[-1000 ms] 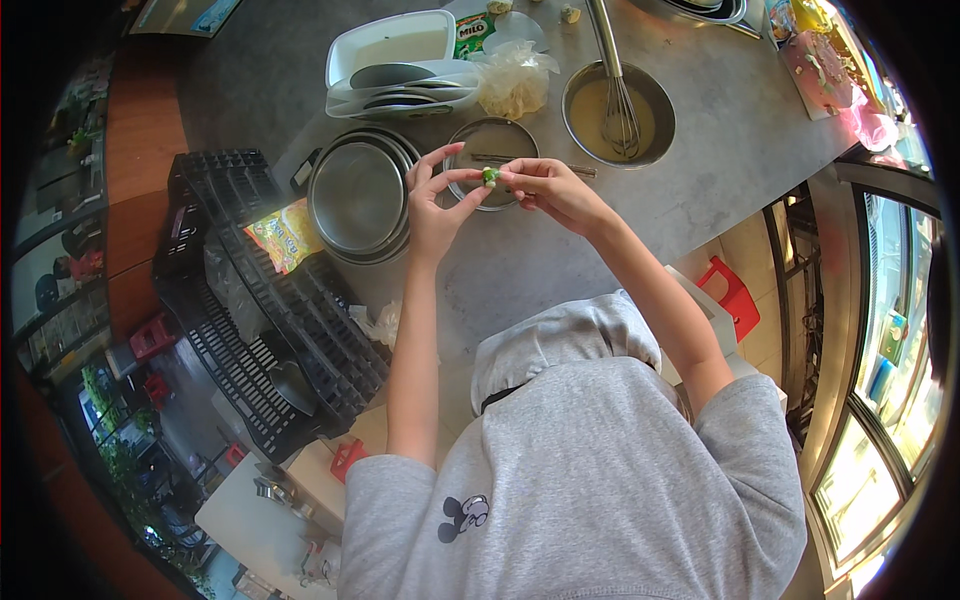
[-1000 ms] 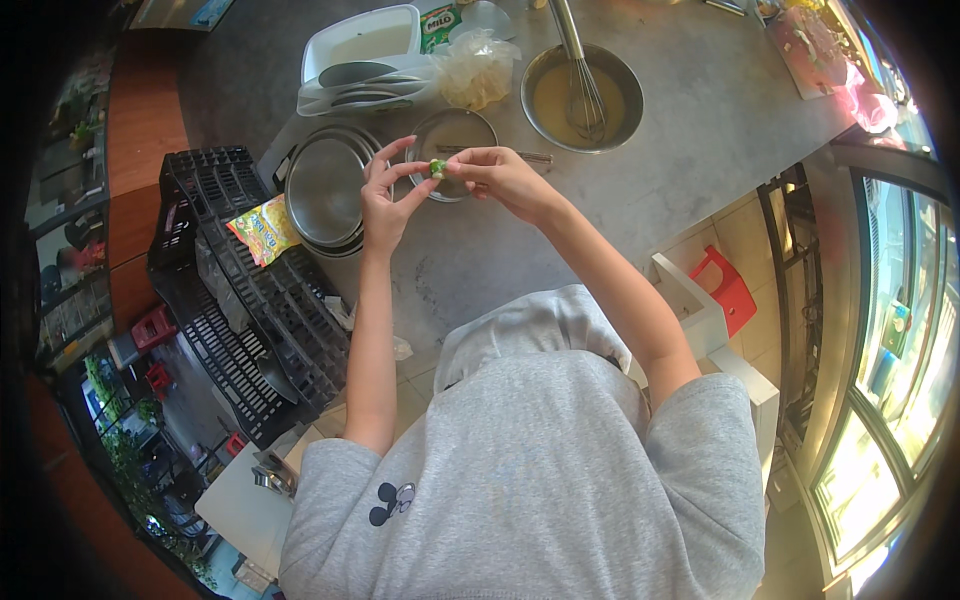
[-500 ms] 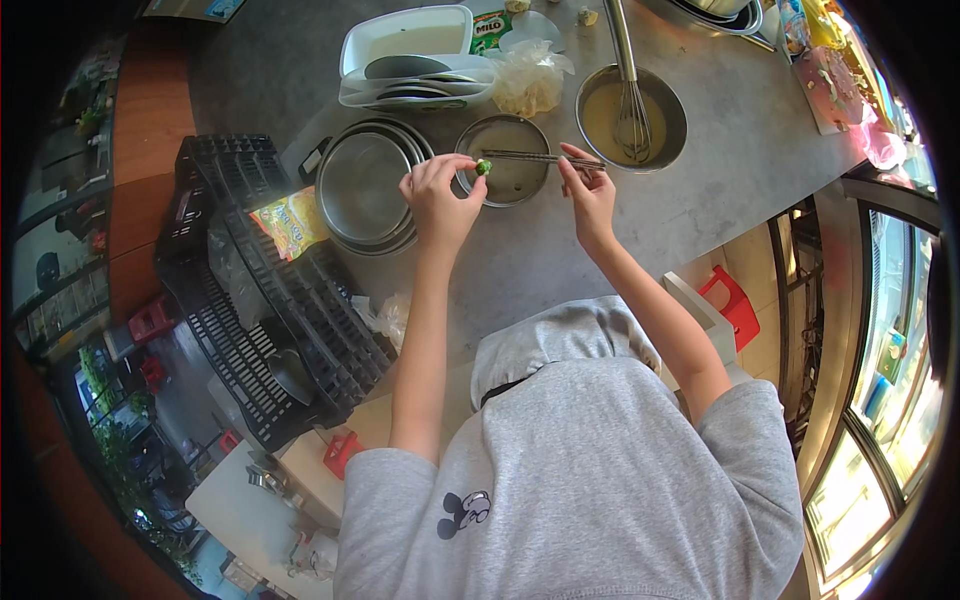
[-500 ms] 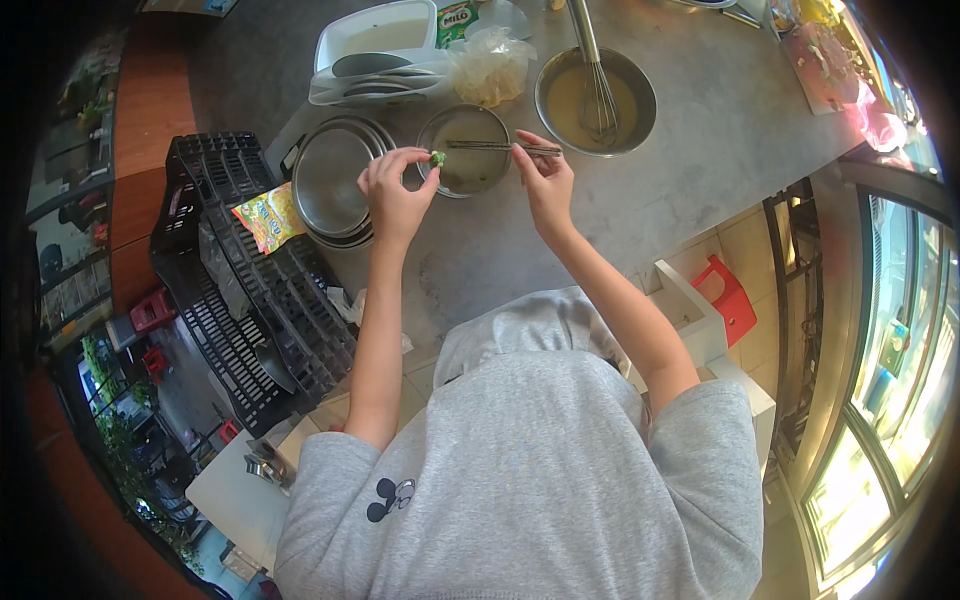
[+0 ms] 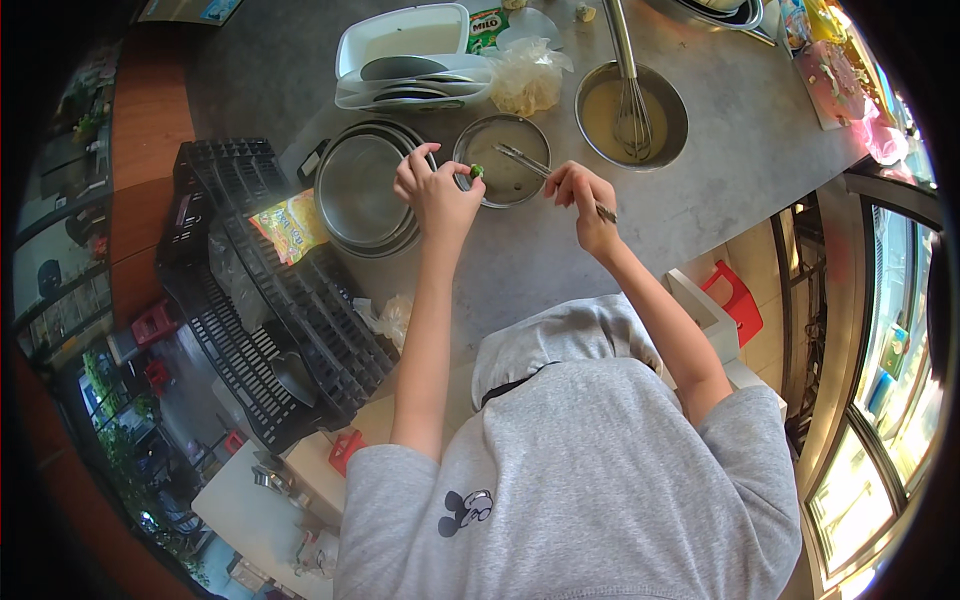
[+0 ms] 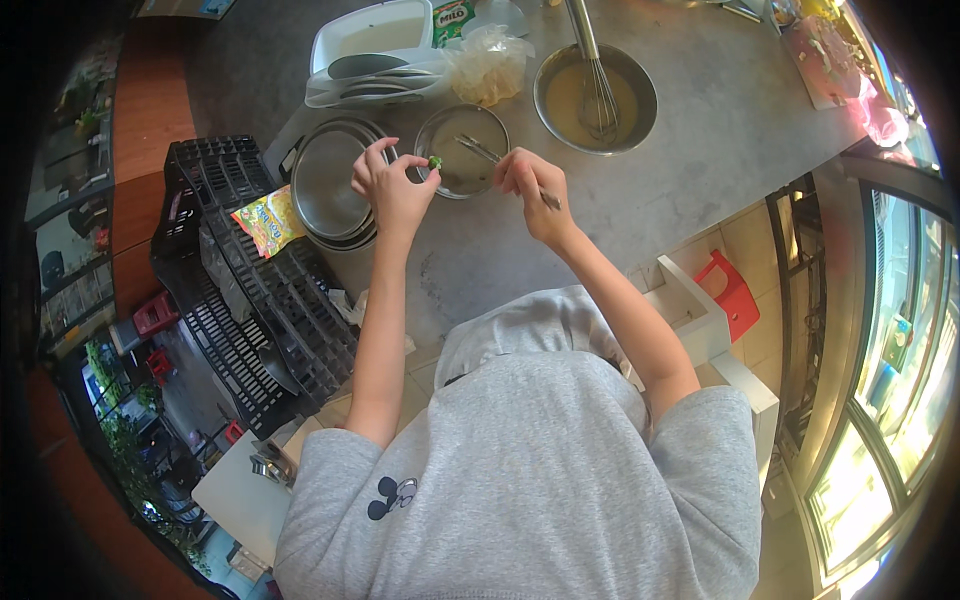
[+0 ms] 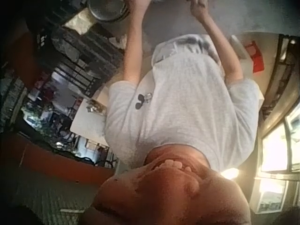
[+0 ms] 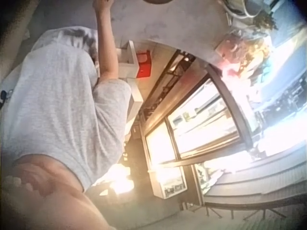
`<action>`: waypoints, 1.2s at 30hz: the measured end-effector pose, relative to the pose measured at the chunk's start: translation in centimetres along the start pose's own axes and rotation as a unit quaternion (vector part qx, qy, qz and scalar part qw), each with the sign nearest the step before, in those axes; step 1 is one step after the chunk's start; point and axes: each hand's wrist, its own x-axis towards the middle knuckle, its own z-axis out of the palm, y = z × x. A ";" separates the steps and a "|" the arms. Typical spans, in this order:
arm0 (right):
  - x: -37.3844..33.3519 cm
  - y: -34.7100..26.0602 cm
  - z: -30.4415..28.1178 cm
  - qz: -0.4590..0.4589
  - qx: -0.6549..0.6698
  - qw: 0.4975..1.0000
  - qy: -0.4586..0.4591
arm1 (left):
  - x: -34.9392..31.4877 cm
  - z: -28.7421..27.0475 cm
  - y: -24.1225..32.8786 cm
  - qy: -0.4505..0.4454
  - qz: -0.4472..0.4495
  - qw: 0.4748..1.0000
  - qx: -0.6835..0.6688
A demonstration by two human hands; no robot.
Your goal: Mixing a green ingredient in a small bowl and combining it with a larger mixture in a pot.
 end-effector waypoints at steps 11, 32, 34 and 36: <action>-2.5 -1.6 0.3 -0.144 -0.120 0.977 -0.104 | 0.9 1.1 1.0 -0.093 -0.018 0.995 0.034; -2.7 -1.4 -0.4 -0.176 -0.099 0.977 -0.065 | 0.6 2.0 0.3 -0.061 -0.069 0.994 -0.054; -2.9 -1.1 -0.2 -0.172 -0.112 0.976 -0.072 | 0.7 1.9 0.2 -0.072 -0.099 0.990 -0.072; -3.0 -1.0 -0.3 -0.164 -0.108 0.978 -0.063 | 0.7 2.0 0.1 -0.073 -0.107 0.987 -0.094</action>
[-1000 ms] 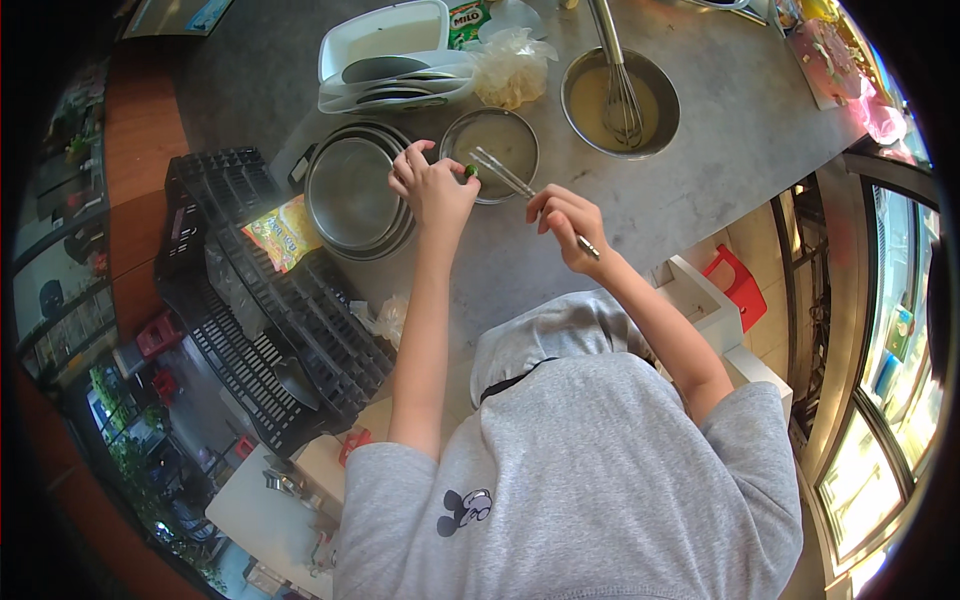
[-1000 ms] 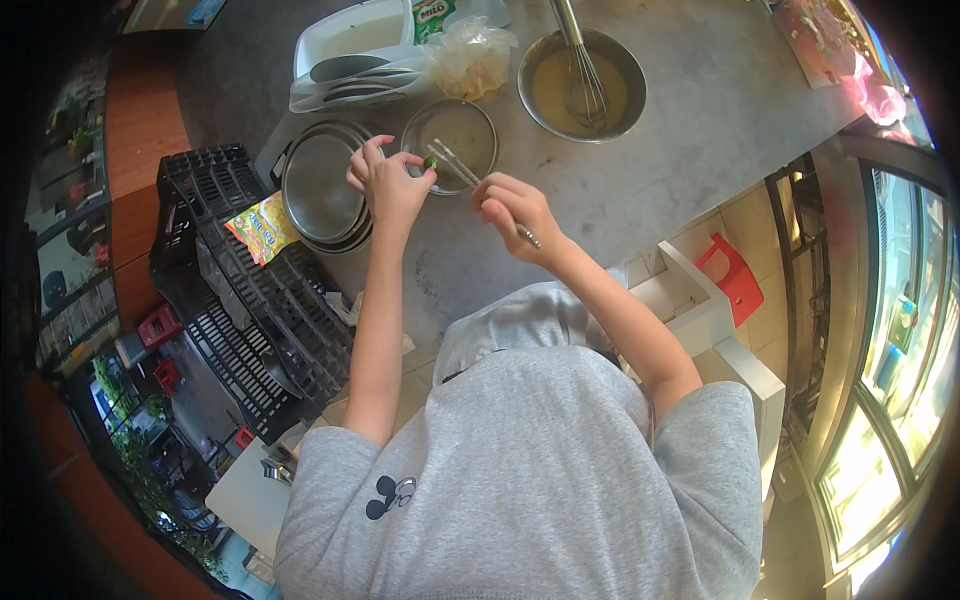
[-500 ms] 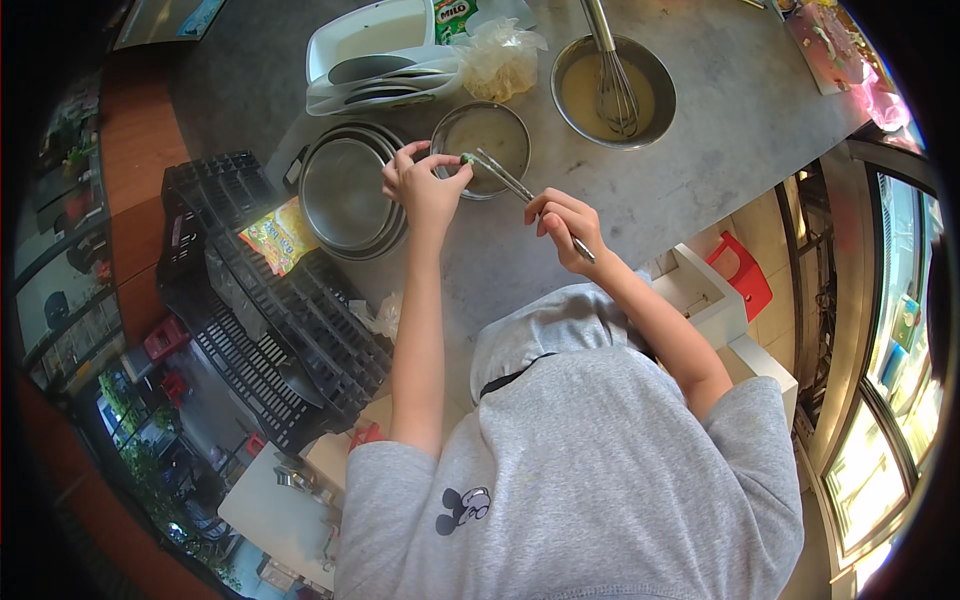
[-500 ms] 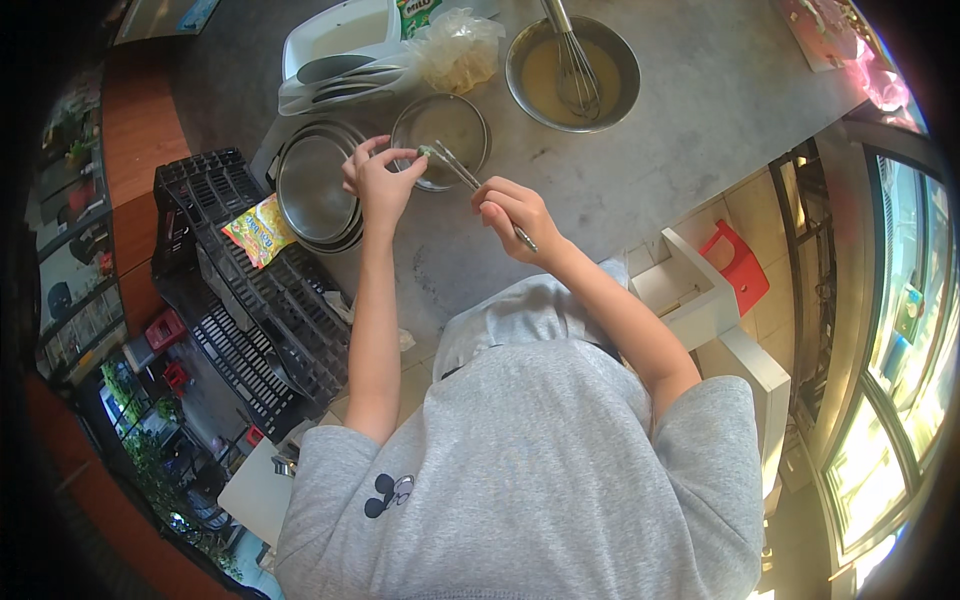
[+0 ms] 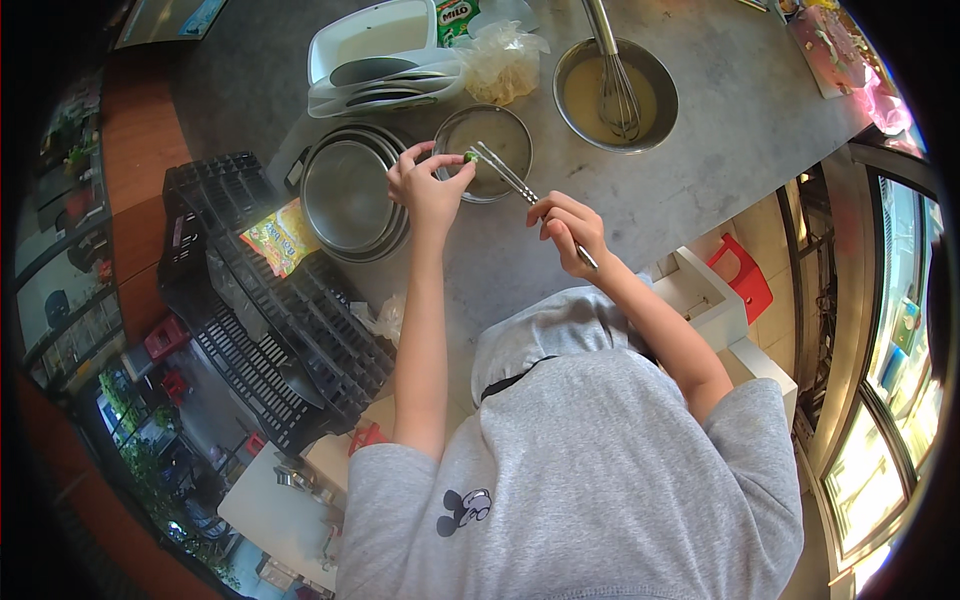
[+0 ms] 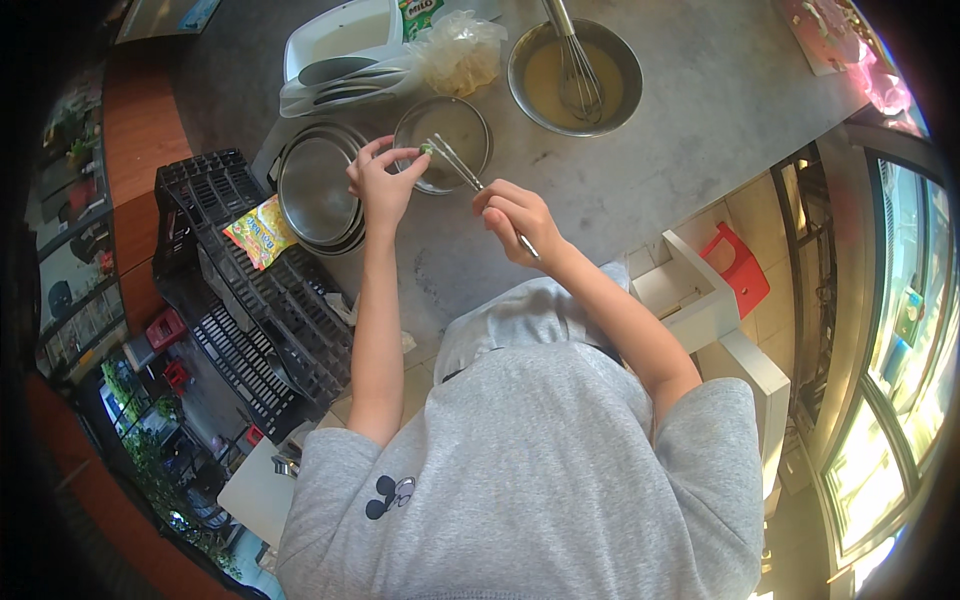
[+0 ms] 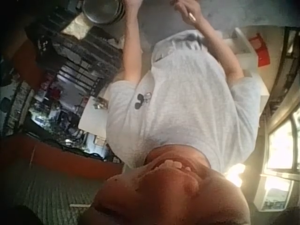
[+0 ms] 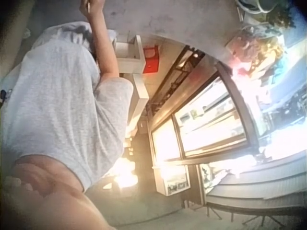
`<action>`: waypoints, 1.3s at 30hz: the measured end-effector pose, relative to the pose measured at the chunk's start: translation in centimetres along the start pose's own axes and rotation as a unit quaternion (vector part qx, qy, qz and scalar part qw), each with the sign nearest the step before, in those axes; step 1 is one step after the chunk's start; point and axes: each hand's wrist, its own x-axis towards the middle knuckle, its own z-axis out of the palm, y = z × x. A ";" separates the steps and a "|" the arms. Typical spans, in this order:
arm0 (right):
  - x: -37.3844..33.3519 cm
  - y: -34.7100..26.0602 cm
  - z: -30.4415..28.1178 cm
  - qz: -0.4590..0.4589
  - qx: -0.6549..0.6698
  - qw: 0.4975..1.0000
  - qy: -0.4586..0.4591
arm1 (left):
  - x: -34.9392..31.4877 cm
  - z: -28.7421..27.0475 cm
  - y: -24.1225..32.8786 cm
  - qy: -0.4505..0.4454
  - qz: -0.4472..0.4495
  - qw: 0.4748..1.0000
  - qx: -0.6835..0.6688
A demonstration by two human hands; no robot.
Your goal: Mixing a green ingredient in a small bowl and combining it with a larger mixture in a pot.
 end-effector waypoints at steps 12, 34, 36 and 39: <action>0.3 -0.2 -0.7 0.016 0.001 1.000 0.007 | -0.1 -0.5 0.3 -0.004 0.023 1.000 0.002; 5.1 3.3 -0.4 0.293 0.078 0.952 0.041 | 0.1 -2.3 -1.4 0.018 0.057 0.988 -0.141; 5.4 2.5 -0.7 0.302 0.064 0.950 -0.050 | 0.0 -2.1 -1.6 0.020 0.068 0.990 -0.120; 5.6 1.2 -1.0 0.232 0.091 0.965 0.084 | -0.2 -1.8 -1.7 0.035 0.070 0.994 -0.078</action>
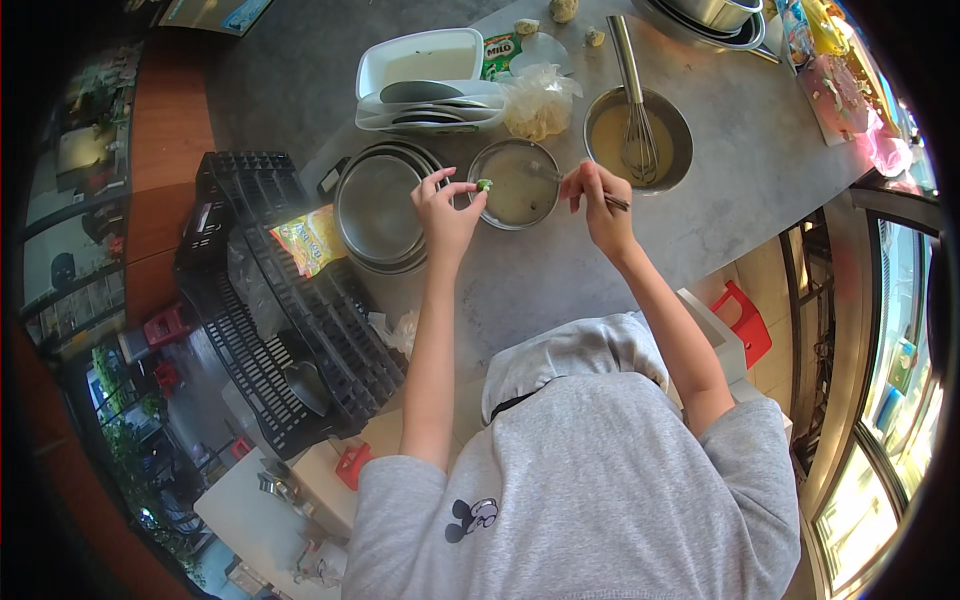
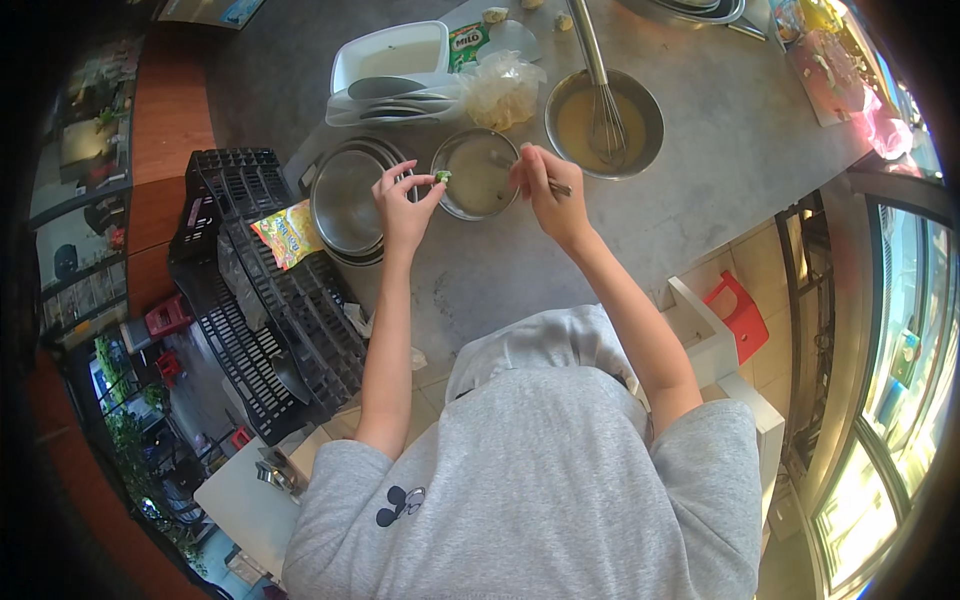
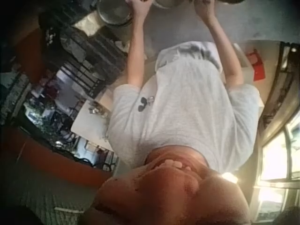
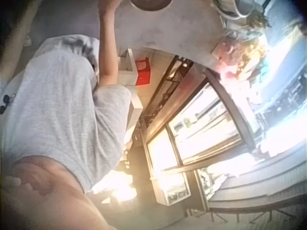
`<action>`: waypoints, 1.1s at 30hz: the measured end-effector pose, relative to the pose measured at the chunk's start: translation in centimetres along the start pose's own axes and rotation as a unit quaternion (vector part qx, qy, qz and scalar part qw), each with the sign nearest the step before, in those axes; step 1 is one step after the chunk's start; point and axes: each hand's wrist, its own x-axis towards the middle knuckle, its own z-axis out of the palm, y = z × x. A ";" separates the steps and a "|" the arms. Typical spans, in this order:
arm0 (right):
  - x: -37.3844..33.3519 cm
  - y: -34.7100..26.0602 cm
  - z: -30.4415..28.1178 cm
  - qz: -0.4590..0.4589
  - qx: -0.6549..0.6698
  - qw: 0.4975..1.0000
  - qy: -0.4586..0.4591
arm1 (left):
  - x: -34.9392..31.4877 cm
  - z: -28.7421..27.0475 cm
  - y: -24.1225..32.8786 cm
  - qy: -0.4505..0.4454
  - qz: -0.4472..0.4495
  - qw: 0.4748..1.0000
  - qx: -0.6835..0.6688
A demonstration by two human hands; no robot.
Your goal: Mixing a green ingredient in a small bowl and combining it with a larger mixture in a pot.
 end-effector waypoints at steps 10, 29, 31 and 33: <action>-3.3 0.0 1.1 -0.131 -0.095 0.985 -0.056 | -0.3 1.9 1.2 0.009 -0.012 1.000 0.023; -4.2 0.2 1.5 -0.292 -0.162 0.939 -0.080 | -0.8 1.7 2.5 0.003 -0.018 0.994 0.112; -4.3 0.6 1.5 -0.268 -0.151 0.949 -0.070 | -1.0 1.7 2.4 0.007 -0.015 0.994 0.111; -4.5 0.6 1.3 -0.162 -0.114 0.979 -0.043 | -0.9 1.9 2.2 0.013 -0.012 0.994 0.111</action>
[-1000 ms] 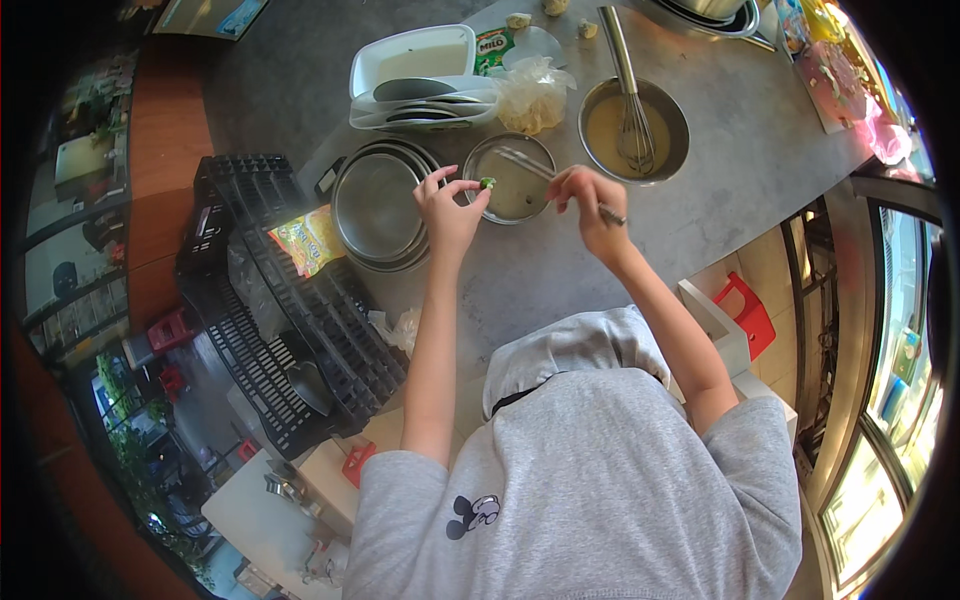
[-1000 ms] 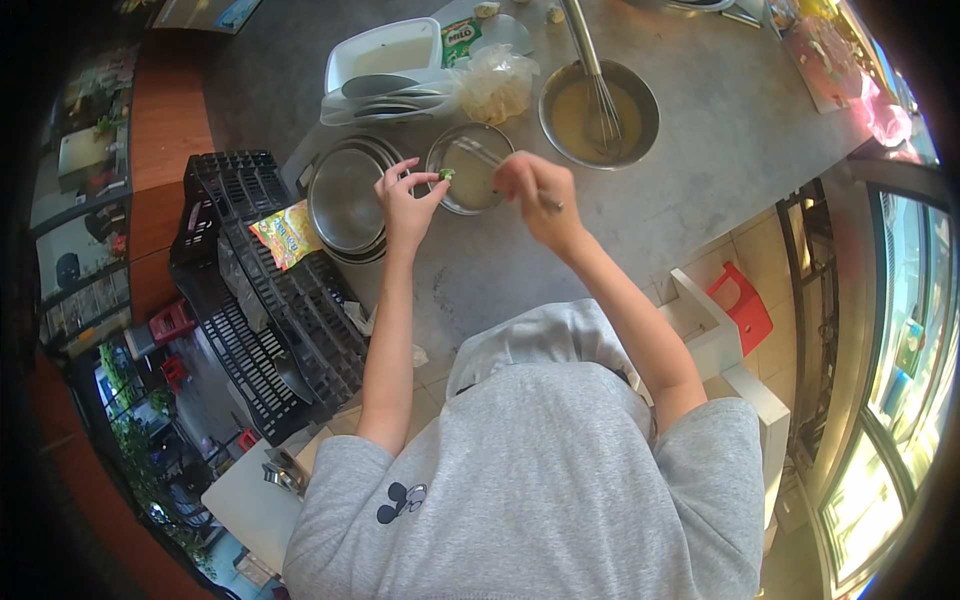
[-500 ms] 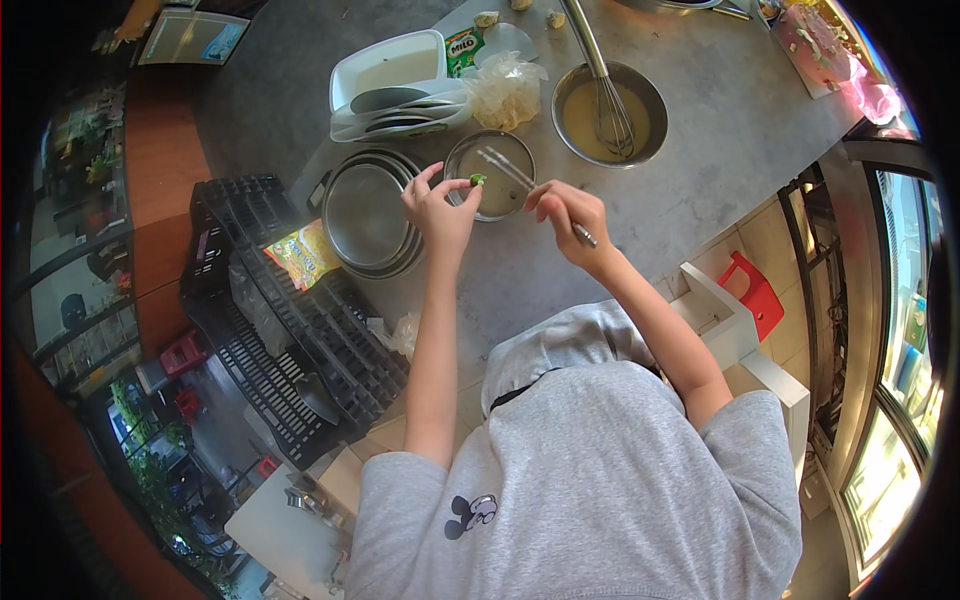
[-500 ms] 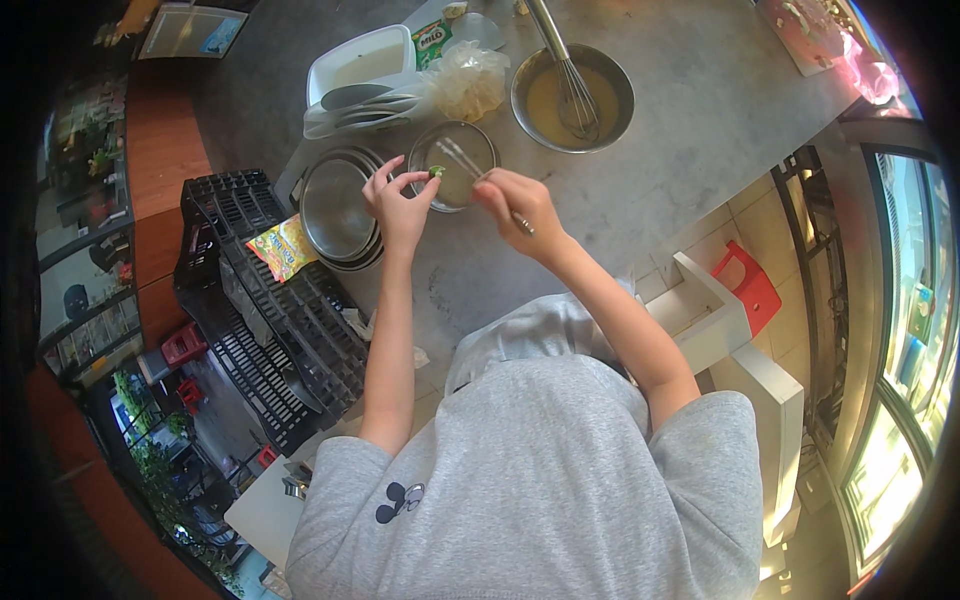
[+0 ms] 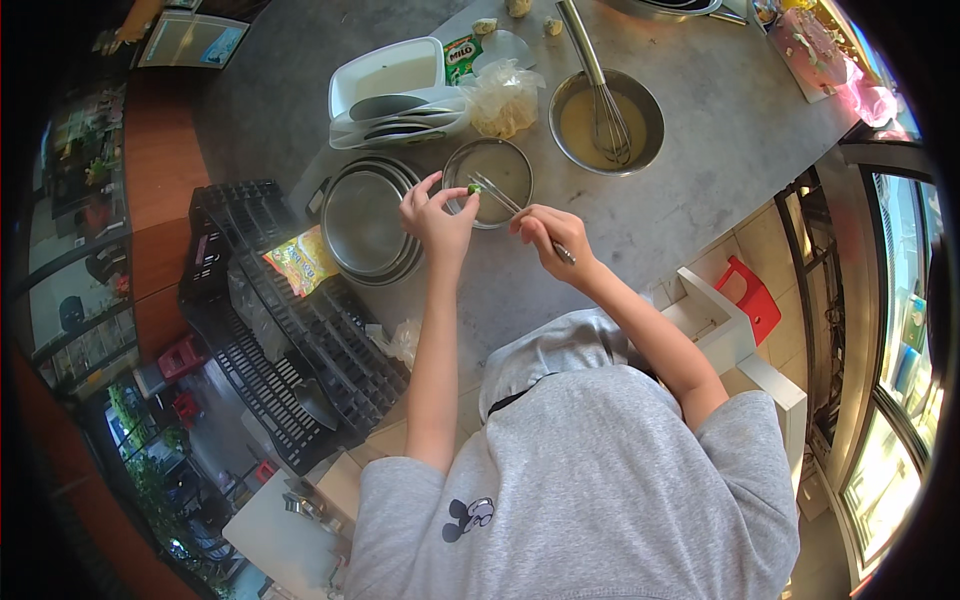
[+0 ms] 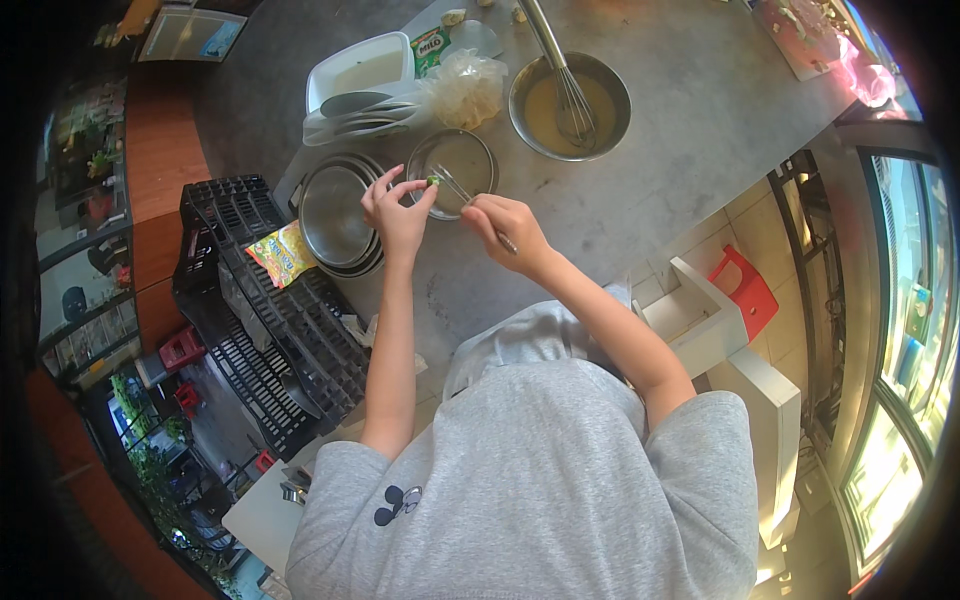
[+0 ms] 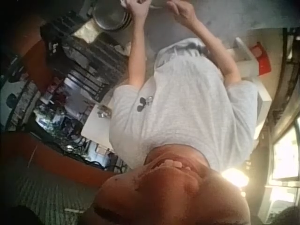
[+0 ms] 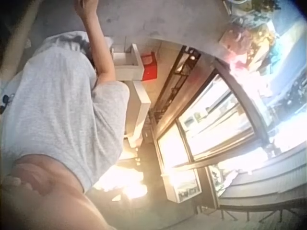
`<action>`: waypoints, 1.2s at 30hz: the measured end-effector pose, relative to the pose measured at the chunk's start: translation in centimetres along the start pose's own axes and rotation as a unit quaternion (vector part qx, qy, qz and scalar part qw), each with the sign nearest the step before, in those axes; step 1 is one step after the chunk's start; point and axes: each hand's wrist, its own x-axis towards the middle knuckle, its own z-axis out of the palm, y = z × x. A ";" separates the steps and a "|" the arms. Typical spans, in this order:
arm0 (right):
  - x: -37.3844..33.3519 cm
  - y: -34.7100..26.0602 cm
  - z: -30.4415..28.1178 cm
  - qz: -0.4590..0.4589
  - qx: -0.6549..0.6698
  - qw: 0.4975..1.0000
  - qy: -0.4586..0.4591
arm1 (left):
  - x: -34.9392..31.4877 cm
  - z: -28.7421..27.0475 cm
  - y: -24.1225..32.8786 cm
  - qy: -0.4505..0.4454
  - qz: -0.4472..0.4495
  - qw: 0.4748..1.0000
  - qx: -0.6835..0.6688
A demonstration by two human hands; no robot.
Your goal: Mixing a green ingredient in a small bowl and combining it with a larger mixture in a pot.
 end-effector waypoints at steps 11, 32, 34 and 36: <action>1.1 3.2 1.0 0.198 0.168 0.965 0.049 | -0.1 -4.9 -1.7 -0.103 -0.224 0.778 -0.577; 0.2 4.2 -4.7 0.266 0.315 0.908 0.070 | 6.3 -8.3 11.7 -0.126 -0.036 0.810 -0.571; 0.0 4.3 -5.5 0.268 0.342 0.900 0.026 | 8.1 -7.3 15.6 -0.149 0.010 0.835 -0.530; -0.2 4.6 -6.2 0.277 0.350 0.895 -0.022 | 9.5 -5.6 20.0 -0.167 0.015 0.831 -0.530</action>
